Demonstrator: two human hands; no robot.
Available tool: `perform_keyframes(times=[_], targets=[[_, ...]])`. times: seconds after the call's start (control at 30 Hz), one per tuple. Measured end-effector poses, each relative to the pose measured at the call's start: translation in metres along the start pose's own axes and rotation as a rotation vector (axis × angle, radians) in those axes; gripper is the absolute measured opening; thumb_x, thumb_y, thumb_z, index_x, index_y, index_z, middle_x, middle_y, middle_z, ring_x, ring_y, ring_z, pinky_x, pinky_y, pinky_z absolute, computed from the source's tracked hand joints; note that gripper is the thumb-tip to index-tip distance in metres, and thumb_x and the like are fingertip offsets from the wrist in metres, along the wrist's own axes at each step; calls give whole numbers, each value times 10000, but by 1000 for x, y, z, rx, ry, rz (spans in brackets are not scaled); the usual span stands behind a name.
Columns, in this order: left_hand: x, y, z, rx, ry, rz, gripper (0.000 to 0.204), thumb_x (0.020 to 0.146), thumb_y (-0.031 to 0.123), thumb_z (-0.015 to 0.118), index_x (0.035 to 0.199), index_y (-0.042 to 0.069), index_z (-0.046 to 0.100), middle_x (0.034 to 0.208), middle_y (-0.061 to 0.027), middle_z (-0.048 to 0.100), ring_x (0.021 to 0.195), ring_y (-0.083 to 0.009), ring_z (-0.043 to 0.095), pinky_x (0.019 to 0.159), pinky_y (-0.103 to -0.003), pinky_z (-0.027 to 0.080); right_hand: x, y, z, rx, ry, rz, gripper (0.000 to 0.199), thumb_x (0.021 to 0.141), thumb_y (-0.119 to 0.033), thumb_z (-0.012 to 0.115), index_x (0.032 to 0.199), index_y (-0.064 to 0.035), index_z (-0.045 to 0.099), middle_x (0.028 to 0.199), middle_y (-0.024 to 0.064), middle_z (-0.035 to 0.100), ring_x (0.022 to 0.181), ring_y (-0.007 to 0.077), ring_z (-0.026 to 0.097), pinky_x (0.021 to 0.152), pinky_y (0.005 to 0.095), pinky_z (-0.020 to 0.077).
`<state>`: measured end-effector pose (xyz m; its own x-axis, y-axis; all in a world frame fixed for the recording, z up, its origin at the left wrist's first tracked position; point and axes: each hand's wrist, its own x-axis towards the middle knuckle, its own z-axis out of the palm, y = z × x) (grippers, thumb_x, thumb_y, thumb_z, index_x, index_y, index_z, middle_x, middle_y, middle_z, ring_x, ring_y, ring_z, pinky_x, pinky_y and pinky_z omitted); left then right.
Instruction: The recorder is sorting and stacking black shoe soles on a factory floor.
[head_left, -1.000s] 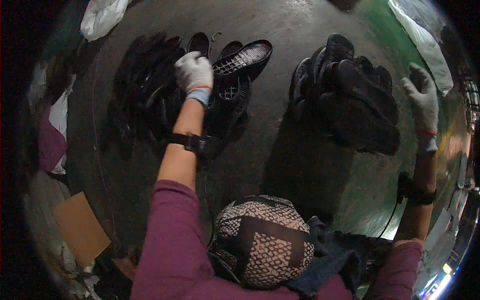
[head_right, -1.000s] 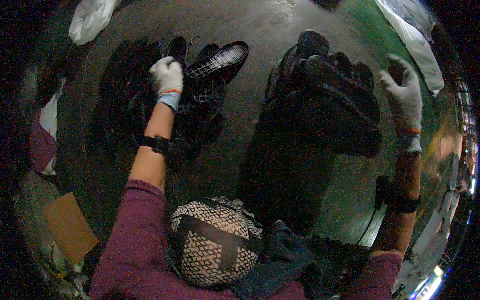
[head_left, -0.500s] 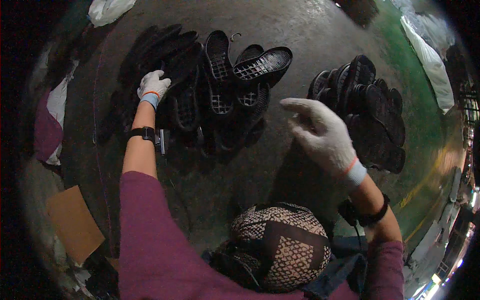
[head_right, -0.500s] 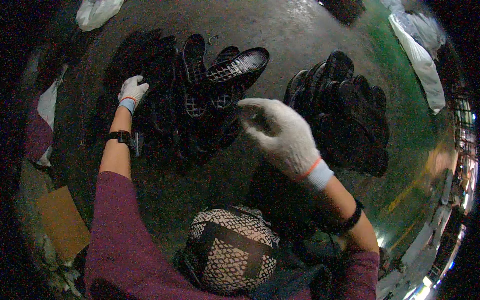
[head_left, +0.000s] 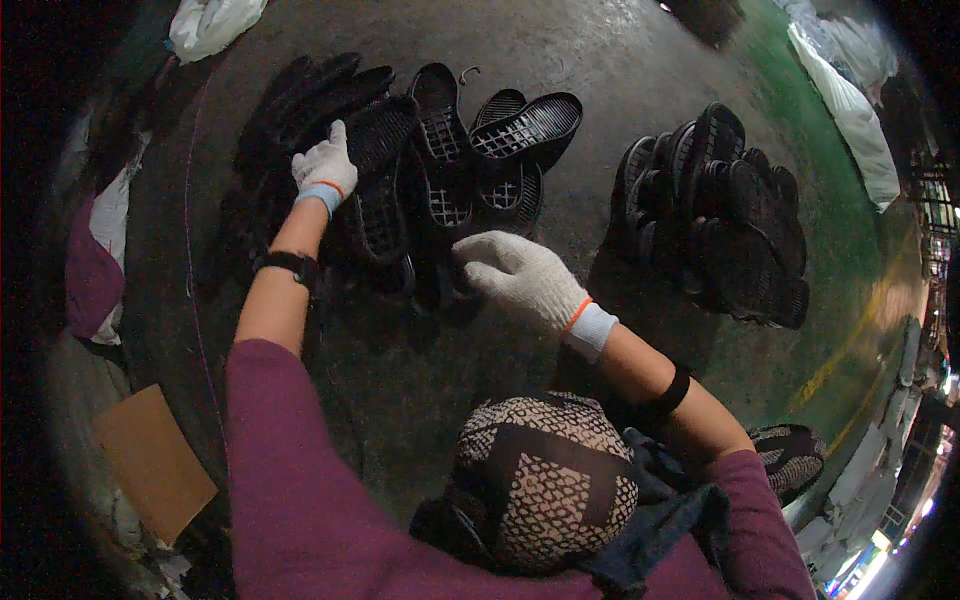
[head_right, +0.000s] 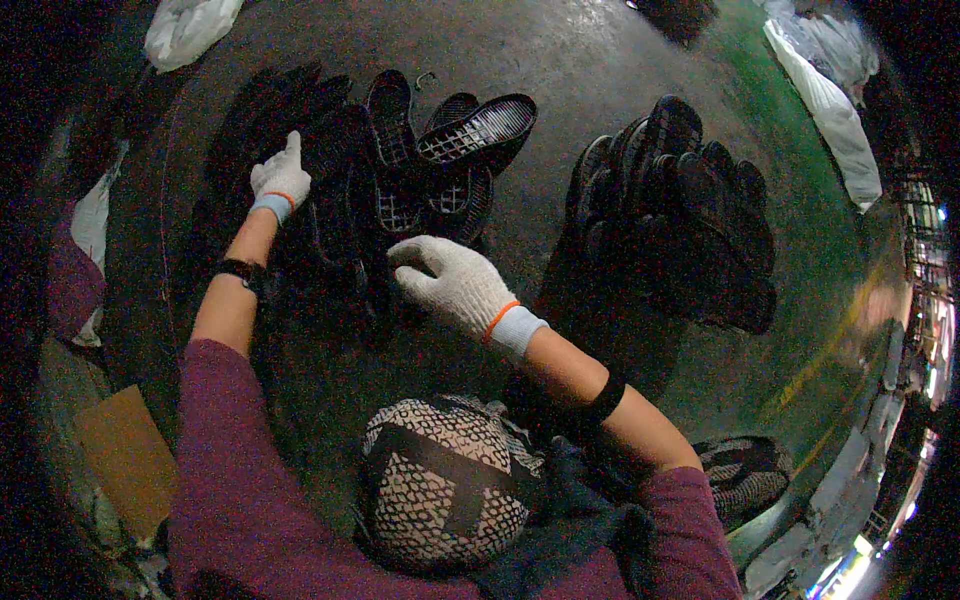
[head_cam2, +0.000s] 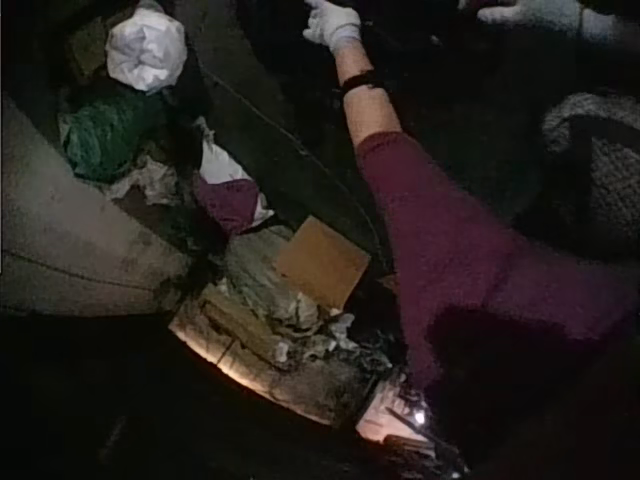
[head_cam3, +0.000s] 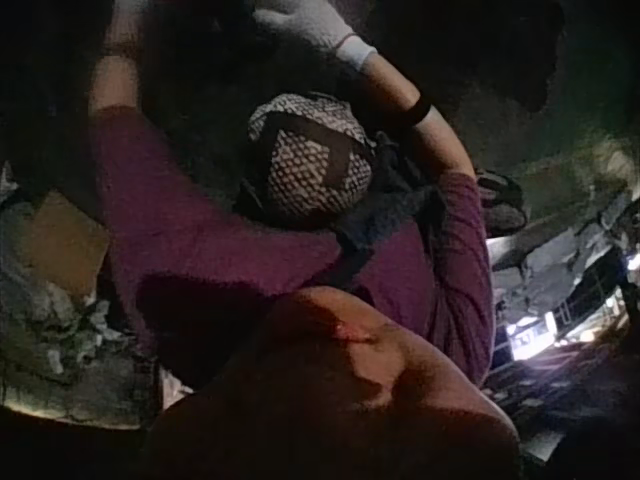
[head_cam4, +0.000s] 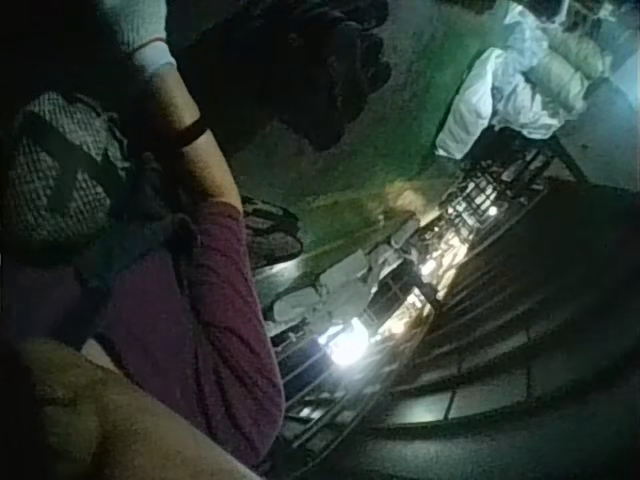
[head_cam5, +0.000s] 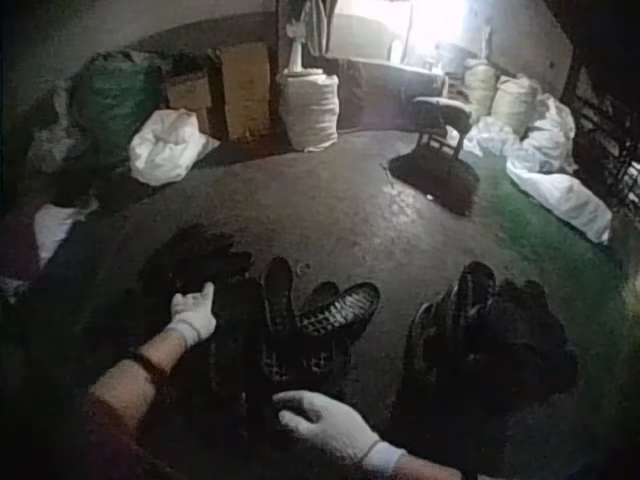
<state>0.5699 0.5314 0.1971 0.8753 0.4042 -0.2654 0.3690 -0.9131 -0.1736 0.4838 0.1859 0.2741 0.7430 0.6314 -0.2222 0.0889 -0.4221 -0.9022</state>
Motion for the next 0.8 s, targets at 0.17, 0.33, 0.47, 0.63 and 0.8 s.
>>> perform_keyframes(times=[0.17, 0.33, 0.47, 0.63, 0.8], targets=[[17, -55, -14, -194, -156, -21, 712, 797, 236, 733, 1451, 64, 509, 1339, -201, 648, 1226, -328, 651, 1027, -445, 506, -2, -2, 12, 53, -23, -24, 369, 982, -295, 625, 1270, -70, 674, 1239, 159, 707, 1154, 309, 679, 1013, 393, 515], [-16, -63, -36, -732, -50, 88, 609, 784, 245, 789, 1298, -44, 635, 1255, -216, 690, 1184, -302, 653, 1024, -375, 497, 9, 20, -4, 274, 34, 160, 475, 980, -341, 648, 1338, -29, 629, 1300, 179, 682, 1218, 282, 650, 1065, 372, 477], [-100, 20, -64, -1110, 63, 146, 521, 862, 256, 770, 1256, -53, 626, 1171, -169, 714, 1077, -260, 653, 973, -389, 498, 41, 32, -9, 571, 218, 95, 895, 917, -420, 745, 1549, 70, 343, 1573, 251, 429, 1450, 322, 429, 1185, 370, 350], [-130, 28, 13, -708, 323, -120, 647, 938, 451, 655, 1399, 19, 516, 1305, -268, 622, 1210, -404, 619, 1004, -503, 490, 44, 14, 13, 912, 101, 170, 613, 914, -152, 749, 1430, 48, 485, 1301, 155, 662, 1148, 255, 645, 1024, 374, 502], [-121, 51, 20, -504, -41, -439, 873, 805, 442, 748, 1517, 68, 408, 1413, -275, 567, 1260, -441, 588, 1059, -527, 471, 9, 7, -38, 1042, 91, 180, 453, 952, -152, 690, 1362, -9, 563, 1180, 81, 701, 998, 225, 674, 916, 371, 546]])
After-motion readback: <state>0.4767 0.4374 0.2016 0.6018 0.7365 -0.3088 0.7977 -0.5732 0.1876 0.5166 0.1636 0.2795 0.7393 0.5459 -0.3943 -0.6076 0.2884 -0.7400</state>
